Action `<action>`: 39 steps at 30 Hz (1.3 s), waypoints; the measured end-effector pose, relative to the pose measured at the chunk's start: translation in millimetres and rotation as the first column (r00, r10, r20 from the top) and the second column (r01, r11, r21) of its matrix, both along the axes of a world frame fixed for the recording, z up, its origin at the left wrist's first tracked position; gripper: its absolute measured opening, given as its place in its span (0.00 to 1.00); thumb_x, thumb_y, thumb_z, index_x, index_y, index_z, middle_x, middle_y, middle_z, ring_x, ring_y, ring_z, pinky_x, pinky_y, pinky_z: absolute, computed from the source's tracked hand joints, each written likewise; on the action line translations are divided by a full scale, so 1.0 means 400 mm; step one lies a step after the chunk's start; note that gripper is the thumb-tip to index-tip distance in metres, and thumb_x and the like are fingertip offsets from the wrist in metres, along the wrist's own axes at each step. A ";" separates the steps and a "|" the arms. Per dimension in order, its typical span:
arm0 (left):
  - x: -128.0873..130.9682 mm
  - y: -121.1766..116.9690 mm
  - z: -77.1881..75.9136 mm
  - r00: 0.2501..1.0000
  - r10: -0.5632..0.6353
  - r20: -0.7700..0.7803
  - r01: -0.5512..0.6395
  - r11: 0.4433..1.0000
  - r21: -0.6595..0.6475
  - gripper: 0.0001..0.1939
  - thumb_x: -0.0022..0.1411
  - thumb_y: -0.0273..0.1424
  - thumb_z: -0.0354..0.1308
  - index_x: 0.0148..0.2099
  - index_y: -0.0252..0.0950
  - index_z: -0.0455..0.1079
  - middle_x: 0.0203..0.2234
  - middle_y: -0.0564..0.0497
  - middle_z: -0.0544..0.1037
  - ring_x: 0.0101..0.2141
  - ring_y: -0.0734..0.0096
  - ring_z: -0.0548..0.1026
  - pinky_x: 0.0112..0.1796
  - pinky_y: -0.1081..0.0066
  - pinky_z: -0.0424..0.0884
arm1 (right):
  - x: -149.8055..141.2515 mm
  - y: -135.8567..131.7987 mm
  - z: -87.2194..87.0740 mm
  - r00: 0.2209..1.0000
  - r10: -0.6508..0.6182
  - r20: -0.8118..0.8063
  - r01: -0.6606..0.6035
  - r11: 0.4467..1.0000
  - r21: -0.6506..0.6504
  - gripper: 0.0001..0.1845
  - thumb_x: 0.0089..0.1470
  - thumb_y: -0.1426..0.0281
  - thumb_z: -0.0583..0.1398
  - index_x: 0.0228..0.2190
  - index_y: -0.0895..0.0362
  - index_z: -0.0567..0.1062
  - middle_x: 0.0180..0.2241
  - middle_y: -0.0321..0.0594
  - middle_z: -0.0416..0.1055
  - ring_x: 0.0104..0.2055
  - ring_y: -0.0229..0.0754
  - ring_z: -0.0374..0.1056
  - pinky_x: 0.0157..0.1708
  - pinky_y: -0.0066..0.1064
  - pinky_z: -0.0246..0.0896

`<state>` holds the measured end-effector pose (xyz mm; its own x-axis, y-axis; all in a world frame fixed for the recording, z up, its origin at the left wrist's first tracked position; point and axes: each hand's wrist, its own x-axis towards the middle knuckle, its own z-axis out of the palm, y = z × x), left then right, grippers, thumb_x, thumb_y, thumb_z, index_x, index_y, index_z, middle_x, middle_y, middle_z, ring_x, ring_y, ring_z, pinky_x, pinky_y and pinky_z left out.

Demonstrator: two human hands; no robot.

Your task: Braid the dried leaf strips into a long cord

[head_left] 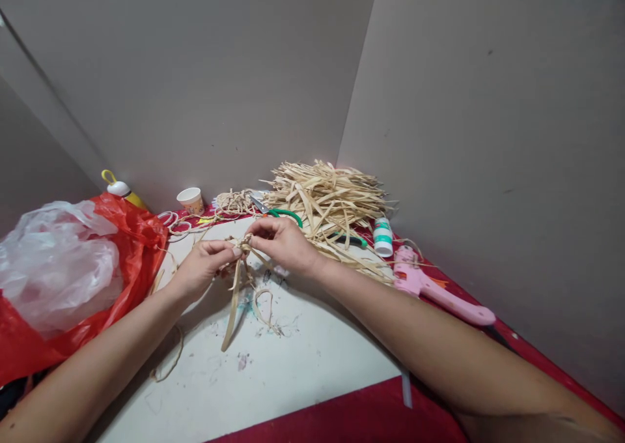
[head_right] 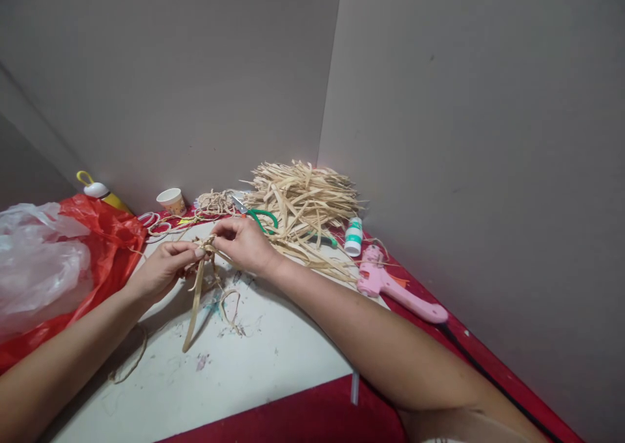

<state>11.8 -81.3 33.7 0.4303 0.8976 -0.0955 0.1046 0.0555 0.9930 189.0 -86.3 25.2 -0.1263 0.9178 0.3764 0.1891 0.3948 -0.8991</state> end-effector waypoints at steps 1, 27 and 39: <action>-0.001 0.001 -0.001 0.998 0.014 -0.060 -0.010 0.999 0.054 0.09 0.50 0.34 0.64 0.24 0.33 0.75 0.14 0.56 0.67 0.16 0.82 0.60 0.20 0.77 0.56 | 0.002 -0.001 0.003 1.000 0.003 0.015 -0.003 1.000 -0.003 0.04 0.43 0.77 0.58 0.21 0.59 0.73 0.20 0.32 0.66 0.24 0.32 0.58 0.27 0.26 0.54; -0.008 -0.005 0.009 0.922 0.307 -0.236 -0.085 0.756 0.649 0.12 0.57 0.32 0.56 0.23 0.35 0.66 0.19 0.55 0.66 0.24 0.75 0.63 0.28 0.75 0.59 | 0.060 0.028 0.022 0.795 0.262 -0.547 -0.508 0.781 -0.365 0.12 0.43 0.73 0.64 0.21 0.59 0.64 0.15 0.25 0.53 0.15 0.25 0.45 0.15 0.19 0.39; -0.023 0.034 -0.011 0.941 0.299 -0.161 -0.183 0.846 0.500 0.08 0.53 0.33 0.59 0.26 0.34 0.74 0.18 0.55 0.70 0.21 0.77 0.62 0.24 0.75 0.57 | 0.122 0.024 0.063 0.855 0.295 -0.428 -0.452 0.828 -0.333 0.17 0.48 0.72 0.62 0.43 0.58 0.74 0.26 0.34 0.72 0.15 0.25 0.47 0.13 0.21 0.39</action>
